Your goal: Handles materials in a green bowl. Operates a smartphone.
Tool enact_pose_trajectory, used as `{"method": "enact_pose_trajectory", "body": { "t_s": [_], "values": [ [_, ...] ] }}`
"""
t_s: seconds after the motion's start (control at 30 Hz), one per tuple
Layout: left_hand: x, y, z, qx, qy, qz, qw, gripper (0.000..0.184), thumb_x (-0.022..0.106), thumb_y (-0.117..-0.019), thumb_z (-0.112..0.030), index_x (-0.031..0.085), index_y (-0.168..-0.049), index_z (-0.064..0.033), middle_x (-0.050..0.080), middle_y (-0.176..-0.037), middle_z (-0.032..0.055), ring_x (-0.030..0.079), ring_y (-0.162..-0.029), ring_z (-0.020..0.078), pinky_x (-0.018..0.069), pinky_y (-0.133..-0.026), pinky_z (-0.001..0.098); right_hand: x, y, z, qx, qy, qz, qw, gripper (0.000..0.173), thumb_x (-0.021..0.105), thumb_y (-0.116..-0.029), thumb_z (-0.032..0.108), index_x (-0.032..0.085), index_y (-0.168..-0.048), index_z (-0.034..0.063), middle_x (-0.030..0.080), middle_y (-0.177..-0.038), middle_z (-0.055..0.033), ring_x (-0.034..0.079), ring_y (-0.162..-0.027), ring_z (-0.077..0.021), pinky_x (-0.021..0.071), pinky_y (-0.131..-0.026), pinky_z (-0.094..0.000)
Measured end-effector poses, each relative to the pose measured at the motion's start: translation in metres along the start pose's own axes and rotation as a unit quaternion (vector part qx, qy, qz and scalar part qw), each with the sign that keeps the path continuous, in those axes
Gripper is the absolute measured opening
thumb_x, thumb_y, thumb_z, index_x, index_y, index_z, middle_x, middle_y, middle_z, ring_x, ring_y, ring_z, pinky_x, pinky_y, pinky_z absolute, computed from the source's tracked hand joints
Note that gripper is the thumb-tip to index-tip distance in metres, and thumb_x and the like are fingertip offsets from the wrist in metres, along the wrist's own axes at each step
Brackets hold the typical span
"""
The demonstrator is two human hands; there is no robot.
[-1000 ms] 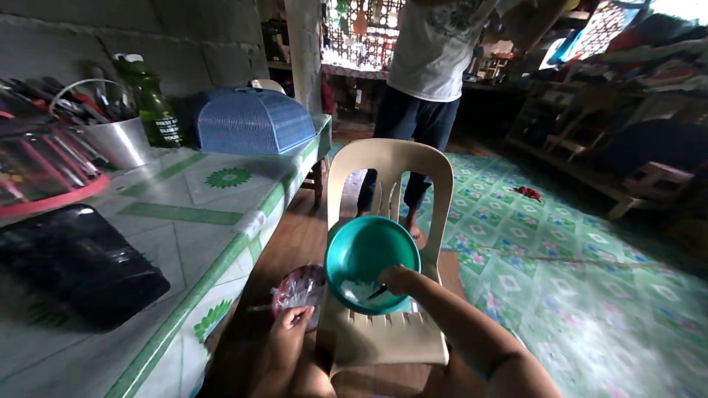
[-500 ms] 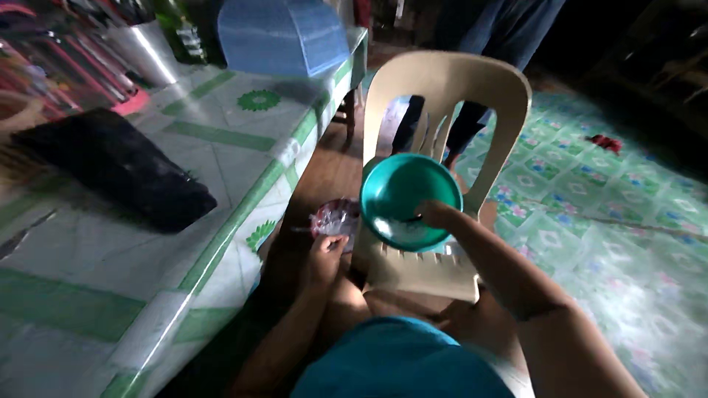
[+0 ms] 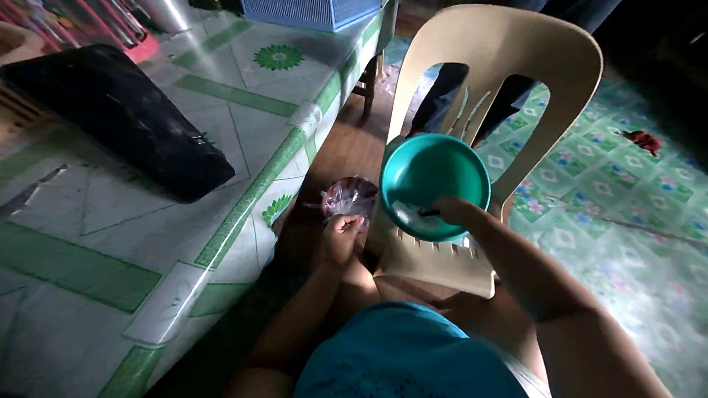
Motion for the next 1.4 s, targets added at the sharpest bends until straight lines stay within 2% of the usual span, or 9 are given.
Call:
{"method": "enact_pose_trajectory", "body": {
  "t_s": [0.1, 0.2, 0.33, 0.43, 0.67, 0.87, 1.0, 1.23, 1.4],
  "values": [
    [-0.001, 0.0, 0.002, -0.01, 0.015, 0.005, 1.0, 0.015, 0.079, -0.0874, -0.013, 0.077, -0.095, -0.0009, 0.073, -0.094, 0.0082, 0.069, -0.09, 0.0085, 0.0574, -0.085, 0.0231, 0.002, -0.006, 0.006, -0.036, -0.037, -0.063, 0.997, 0.024, 0.066, -0.0925, -0.003, 0.073, -0.115, 0.0011, 0.068, -0.119, -0.0221, 0.064, -0.116, -0.0418, 0.0511, -0.1, -0.0615],
    [-0.001, -0.001, 0.003, -0.003, 0.012, 0.004, 1.0, 0.015, 0.079, -0.0869, -0.013, 0.077, -0.094, -0.0003, 0.073, -0.094, 0.0087, 0.069, -0.09, 0.0083, 0.0571, -0.085, 0.0226, -0.025, 0.008, 0.005, 0.031, -0.028, -0.025, 0.999, 0.031, 0.062, -0.0948, -0.003, 0.069, -0.124, 0.0011, 0.061, -0.132, -0.0248, 0.058, -0.126, -0.0446, 0.0498, -0.101, -0.0632],
    [-0.003, 0.003, 0.002, -0.028, -0.016, 0.018, 0.999, 0.017, 0.079, -0.0884, -0.016, 0.077, -0.097, -0.0022, 0.074, -0.097, 0.0076, 0.07, -0.092, 0.0083, 0.058, -0.086, 0.0234, -0.012, -0.005, -0.003, 0.03, -0.044, -0.067, 0.996, 0.028, 0.063, -0.0953, 0.002, 0.071, -0.122, 0.0039, 0.065, -0.128, -0.0228, 0.06, -0.122, -0.0433, 0.0502, -0.101, -0.0624],
    [-0.005, 0.002, -0.014, -0.069, -0.05, 0.031, 0.996, 0.018, 0.077, -0.0909, -0.015, 0.076, -0.101, -0.001, 0.074, -0.102, 0.011, 0.07, -0.097, 0.0148, 0.0572, -0.092, 0.0313, -0.03, 0.0, 0.01, -0.004, -0.075, -0.085, 0.993, 0.033, 0.058, -0.0975, 0.002, 0.069, -0.129, 0.0058, 0.063, -0.133, -0.0231, 0.057, -0.128, -0.0439, 0.0462, -0.105, -0.0649],
    [-0.001, -0.002, -0.02, -0.039, -0.059, 0.045, 0.996, 0.019, 0.075, -0.0913, -0.011, 0.075, -0.1, 0.0058, 0.073, -0.101, 0.0204, 0.071, -0.098, 0.0277, 0.0552, -0.095, 0.0432, -0.056, 0.005, 0.015, 0.0, -0.04, -0.086, 0.996, 0.035, 0.062, -0.0949, 0.001, 0.068, -0.129, 0.0053, 0.061, -0.136, -0.0226, 0.056, -0.129, -0.0447, 0.0455, -0.104, -0.0681],
    [-0.002, -0.001, -0.021, -0.014, -0.055, 0.038, 0.998, 0.019, 0.075, -0.0906, -0.011, 0.075, -0.099, 0.007, 0.073, -0.098, 0.0212, 0.071, -0.096, 0.0269, 0.056, -0.093, 0.0413, -0.047, 0.005, 0.016, -0.051, -0.041, -0.083, 0.994, 0.03, 0.059, -0.0974, 0.0, 0.067, -0.126, 0.0, 0.062, -0.131, -0.026, 0.058, -0.126, -0.0455, 0.0468, -0.104, -0.0644],
    [0.0, 0.0, -0.02, -0.011, -0.073, 0.05, 0.996, 0.021, 0.075, -0.0918, -0.012, 0.075, -0.101, 0.0071, 0.073, -0.101, 0.0225, 0.071, -0.098, 0.0285, 0.0556, -0.095, 0.0429, -0.048, 0.009, 0.009, -0.026, -0.04, -0.086, 0.995, 0.03, 0.061, -0.0952, -0.001, 0.067, -0.124, -0.0022, 0.061, -0.132, -0.0271, 0.056, -0.127, -0.0464, 0.0471, -0.104, -0.0649],
    [-0.001, 0.003, -0.008, -0.011, -0.086, 0.044, 0.995, 0.02, 0.075, -0.0922, -0.013, 0.075, -0.101, 0.0045, 0.073, -0.101, 0.0202, 0.071, -0.098, 0.0268, 0.0555, -0.095, 0.0436, -0.038, 0.0, 0.0, -0.05, -0.069, -0.111, 0.99, 0.03, 0.06, -0.0974, 0.003, 0.068, -0.126, 0.002, 0.065, -0.13, -0.0224, 0.06, -0.125, -0.0422, 0.0465, -0.106, -0.0631],
    [0.0, 0.003, -0.005, 0.0, -0.069, 0.015, 0.997, 0.016, 0.078, -0.0895, -0.012, 0.076, -0.098, 0.0017, 0.075, -0.099, 0.015, 0.072, -0.094, 0.0201, 0.0576, -0.092, 0.0372, -0.056, 0.029, 0.011, 0.011, -0.058, -0.081, 0.995, 0.033, 0.058, -0.0978, 0.002, 0.067, -0.13, 0.0039, 0.063, -0.134, -0.0232, 0.057, -0.128, -0.045, 0.0464, -0.103, -0.0673]
  ]
}}
Point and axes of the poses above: each hand's wrist, its own y-axis away from the middle knuckle, its own x-axis out of the palm, z = x × y, the point moved 7 cm from there along -y, towards the middle knuckle
